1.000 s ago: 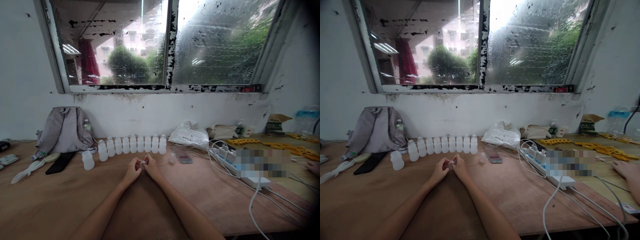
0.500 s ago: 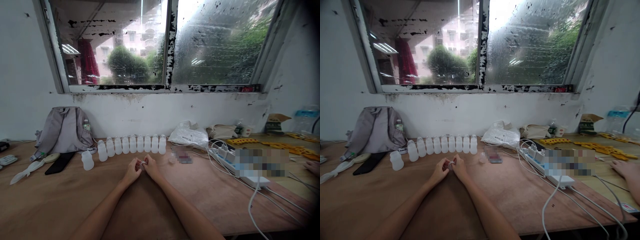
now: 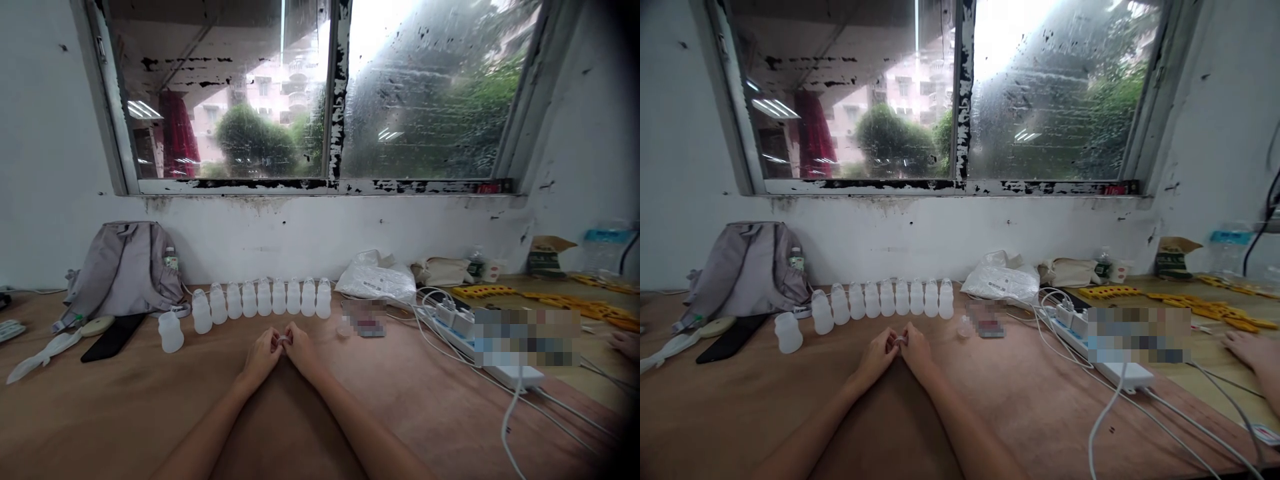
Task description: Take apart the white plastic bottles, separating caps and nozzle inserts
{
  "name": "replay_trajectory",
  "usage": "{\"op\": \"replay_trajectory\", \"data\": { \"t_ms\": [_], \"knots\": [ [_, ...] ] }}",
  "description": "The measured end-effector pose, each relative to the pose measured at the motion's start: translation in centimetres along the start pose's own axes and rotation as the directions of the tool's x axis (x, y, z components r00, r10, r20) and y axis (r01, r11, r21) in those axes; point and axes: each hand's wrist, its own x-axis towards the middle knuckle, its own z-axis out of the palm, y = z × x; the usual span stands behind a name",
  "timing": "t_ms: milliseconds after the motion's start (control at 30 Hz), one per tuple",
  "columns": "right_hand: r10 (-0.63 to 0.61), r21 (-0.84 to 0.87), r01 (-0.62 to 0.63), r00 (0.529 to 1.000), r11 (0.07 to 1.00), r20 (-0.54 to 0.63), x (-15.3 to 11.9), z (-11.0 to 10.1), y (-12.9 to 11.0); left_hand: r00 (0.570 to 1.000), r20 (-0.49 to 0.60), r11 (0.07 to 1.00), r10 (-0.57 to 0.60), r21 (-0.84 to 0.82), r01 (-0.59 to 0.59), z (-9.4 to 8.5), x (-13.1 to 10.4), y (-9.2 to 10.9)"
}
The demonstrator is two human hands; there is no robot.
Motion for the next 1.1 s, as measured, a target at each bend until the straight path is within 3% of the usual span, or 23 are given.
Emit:
{"op": "replay_trajectory", "data": {
  "t_ms": [133,233,367,533,733,867,1100],
  "knots": [
    [-0.077,-0.014,0.077,0.997,0.997,0.004,-0.4,-0.3,-0.4,0.999,0.001,0.999,-0.035,0.009,0.035,-0.2,0.1,-0.2],
    [-0.087,0.104,0.085,0.996,0.991,0.019,-0.4,-0.6,-0.8,0.998,-0.009,0.998,-0.064,-0.027,0.064,-0.5,0.2,-0.7],
    [0.045,0.332,-0.050,0.999,0.942,0.024,0.3,-0.9,-0.7,0.998,0.002,0.985,-0.056,-0.161,0.055,-0.5,0.5,-1.4],
    [0.214,0.526,-0.261,0.965,0.810,0.149,1.0,-0.5,0.4,0.995,-0.040,0.962,-0.087,-0.262,0.073,-0.2,0.8,-1.6],
    [0.233,0.590,-0.345,0.937,0.730,0.259,0.6,-0.6,0.4,0.994,-0.050,0.955,-0.096,-0.288,0.078,-0.4,0.6,-1.3],
    [0.207,0.661,-0.316,0.949,0.681,0.239,0.6,-0.9,0.0,0.994,-0.045,0.956,-0.095,-0.282,0.079,-0.4,0.6,-0.8],
    [0.212,0.798,-0.456,0.890,0.394,0.403,0.6,-1.6,-0.4,0.992,-0.094,0.956,-0.080,-0.291,0.049,0.0,0.8,-1.0]
  ]
}}
